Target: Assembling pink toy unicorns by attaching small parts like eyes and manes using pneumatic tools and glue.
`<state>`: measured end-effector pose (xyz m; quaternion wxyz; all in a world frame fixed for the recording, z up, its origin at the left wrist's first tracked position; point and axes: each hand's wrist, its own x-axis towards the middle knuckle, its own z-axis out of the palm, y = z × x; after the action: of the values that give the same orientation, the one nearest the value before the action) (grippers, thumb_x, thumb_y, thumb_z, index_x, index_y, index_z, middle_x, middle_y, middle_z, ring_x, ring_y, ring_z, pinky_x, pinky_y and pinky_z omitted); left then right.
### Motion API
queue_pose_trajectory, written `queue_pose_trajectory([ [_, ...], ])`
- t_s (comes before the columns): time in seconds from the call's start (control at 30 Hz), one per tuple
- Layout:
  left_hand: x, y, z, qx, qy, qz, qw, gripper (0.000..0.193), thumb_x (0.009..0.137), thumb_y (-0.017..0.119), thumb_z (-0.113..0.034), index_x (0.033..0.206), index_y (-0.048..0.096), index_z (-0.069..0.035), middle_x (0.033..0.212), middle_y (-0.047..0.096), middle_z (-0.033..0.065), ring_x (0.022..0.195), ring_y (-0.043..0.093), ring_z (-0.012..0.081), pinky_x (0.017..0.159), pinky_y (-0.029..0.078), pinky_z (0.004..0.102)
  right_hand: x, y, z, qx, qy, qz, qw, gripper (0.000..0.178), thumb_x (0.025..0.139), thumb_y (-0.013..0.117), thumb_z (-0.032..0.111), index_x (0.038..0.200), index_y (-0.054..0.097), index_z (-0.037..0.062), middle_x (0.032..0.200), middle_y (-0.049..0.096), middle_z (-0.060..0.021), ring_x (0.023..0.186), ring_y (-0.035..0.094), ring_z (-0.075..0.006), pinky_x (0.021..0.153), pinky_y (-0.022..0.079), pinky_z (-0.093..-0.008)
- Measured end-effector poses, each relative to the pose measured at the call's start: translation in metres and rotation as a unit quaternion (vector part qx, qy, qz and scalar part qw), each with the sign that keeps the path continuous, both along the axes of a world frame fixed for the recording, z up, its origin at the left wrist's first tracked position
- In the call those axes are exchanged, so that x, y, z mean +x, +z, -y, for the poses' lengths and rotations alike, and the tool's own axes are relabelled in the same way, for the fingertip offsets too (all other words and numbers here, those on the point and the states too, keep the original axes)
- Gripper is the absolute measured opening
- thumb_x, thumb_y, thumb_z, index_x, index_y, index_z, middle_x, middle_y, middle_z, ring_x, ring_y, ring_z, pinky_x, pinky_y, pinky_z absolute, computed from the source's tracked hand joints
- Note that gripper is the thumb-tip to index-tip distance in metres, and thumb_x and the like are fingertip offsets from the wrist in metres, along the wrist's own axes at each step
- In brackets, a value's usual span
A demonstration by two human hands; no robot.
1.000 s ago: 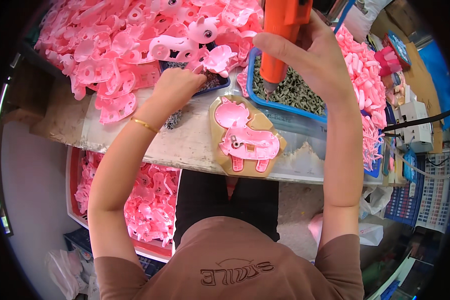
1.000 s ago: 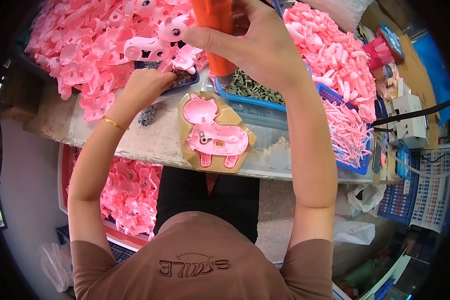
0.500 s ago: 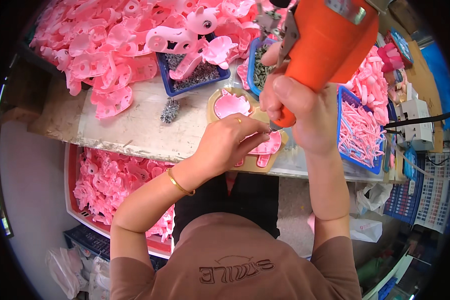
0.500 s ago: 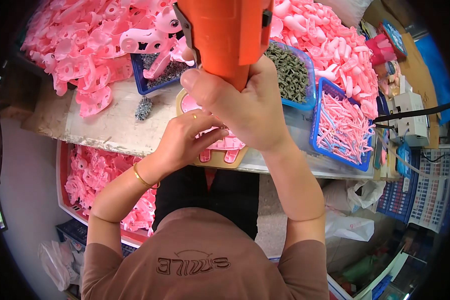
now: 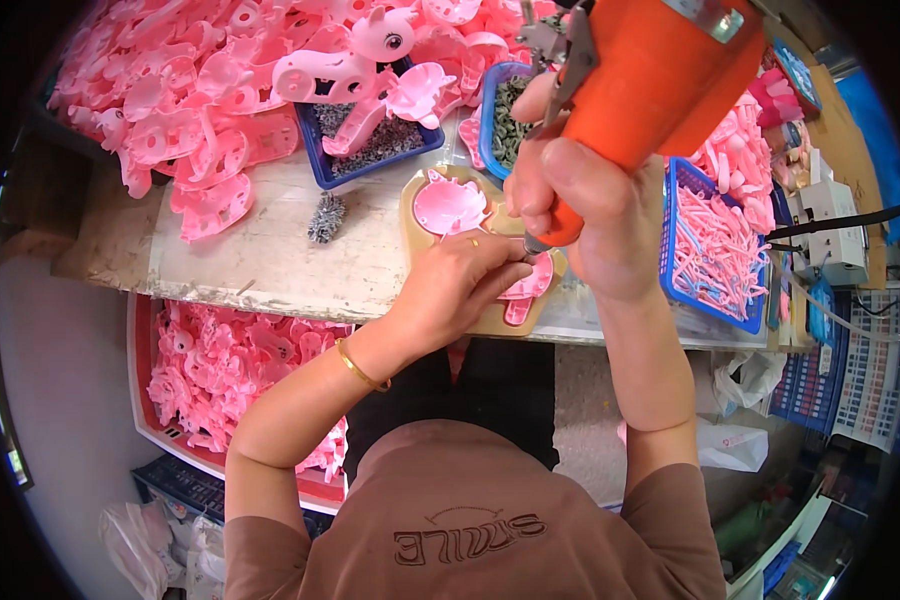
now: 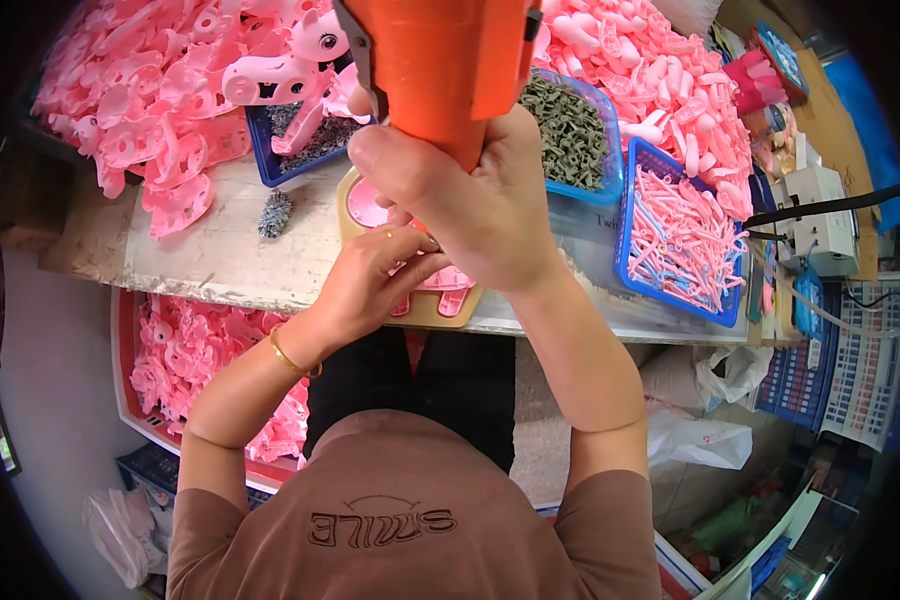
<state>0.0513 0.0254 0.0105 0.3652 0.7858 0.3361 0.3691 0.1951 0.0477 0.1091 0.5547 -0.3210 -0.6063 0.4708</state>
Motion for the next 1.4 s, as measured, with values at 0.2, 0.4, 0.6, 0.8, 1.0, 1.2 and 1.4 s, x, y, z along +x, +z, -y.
queue_pose_trajectory([
  [0.2,0.0,-0.002,0.004,-0.046,-0.05,-0.002,0.998,0.019,0.09,0.069,-0.017,0.102,0.066,-0.003,0.092,0.067,0.0148,0.087,0.064,0.0337,0.076,0.051,0.0419,0.005,-0.002,0.003,-0.031,0.013,-0.025,0.999,0.03,0.089,0.057,0.015,0.112,0.055,-0.004,0.061,0.055,-0.0052,0.046,0.048,-0.0105,0.052,0.046,-0.0282],
  [0.4,-0.007,0.0,0.001,0.202,0.019,-0.109,0.973,0.029,0.079,0.076,-0.018,0.104,0.068,-0.007,0.108,0.067,0.0075,0.103,0.063,0.0276,0.085,0.054,0.0388,0.024,-0.028,0.005,-0.001,-0.047,0.005,0.999,0.025,0.087,0.058,0.008,0.109,0.055,-0.0047,0.059,0.054,-0.0037,0.048,0.05,-0.0098,0.052,0.046,-0.0276],
  [0.6,-0.007,-0.016,0.006,0.234,0.02,-0.179,0.955,0.029,0.078,0.076,-0.019,0.103,0.068,-0.007,0.11,0.067,0.0047,0.112,0.059,0.0249,0.092,0.051,0.0377,0.019,-0.037,0.002,-0.056,-0.055,-0.049,0.996,0.024,0.088,0.06,0.009,0.108,0.056,-0.0048,0.063,0.056,-0.0039,0.051,0.051,-0.0101,0.052,0.044,-0.0271],
  [0.8,-0.005,-0.019,0.007,0.232,0.023,-0.187,0.954,0.029,0.077,0.076,-0.018,0.102,0.068,-0.007,0.109,0.067,0.0041,0.112,0.059,0.0247,0.093,0.051,0.0377,0.02,-0.054,-0.002,-0.051,-0.037,-0.048,0.997,0.022,0.089,0.061,0.008,0.107,0.057,-0.0033,0.064,0.056,-0.0039,0.052,0.052,-0.0095,0.051,0.043,-0.0257],
  [1.0,-0.005,-0.021,0.007,0.225,0.025,-0.184,0.957,0.027,0.078,0.075,-0.018,0.101,0.067,-0.007,0.109,0.067,0.004,0.112,0.059,0.0249,0.092,0.051,0.0375,0.02,-0.063,-0.002,-0.028,-0.059,-0.035,0.997,0.017,0.087,0.063,0.003,0.102,0.056,-0.0006,0.067,0.057,-0.0032,0.054,0.054,-0.0078,0.049,0.044,-0.0223],
  [1.2,-0.004,-0.021,0.008,0.221,0.026,-0.18,0.958,0.029,0.076,0.076,-0.016,0.103,0.069,-0.006,0.108,0.068,0.0049,0.111,0.06,0.0267,0.091,0.052,0.0385,0.016,-0.076,0.0,0.008,-0.075,-0.019,0.997,0.018,0.084,0.066,0.002,0.1,0.057,0.0006,0.071,0.059,-0.003,0.055,0.058,-0.0079,0.048,0.046,-0.0218],
  [1.4,-0.006,-0.022,0.012,0.237,0.028,-0.199,0.95,0.028,0.08,0.074,-0.017,0.105,0.067,-0.007,0.112,0.066,0.0046,0.116,0.058,0.0263,0.096,0.05,0.0392,0.017,-0.068,-0.001,-0.016,-0.057,-0.016,0.998,0.023,0.087,0.071,0.008,0.105,0.058,0.0004,0.082,0.062,-0.0028,0.06,0.058,-0.0068,0.051,0.046,-0.0215],
])
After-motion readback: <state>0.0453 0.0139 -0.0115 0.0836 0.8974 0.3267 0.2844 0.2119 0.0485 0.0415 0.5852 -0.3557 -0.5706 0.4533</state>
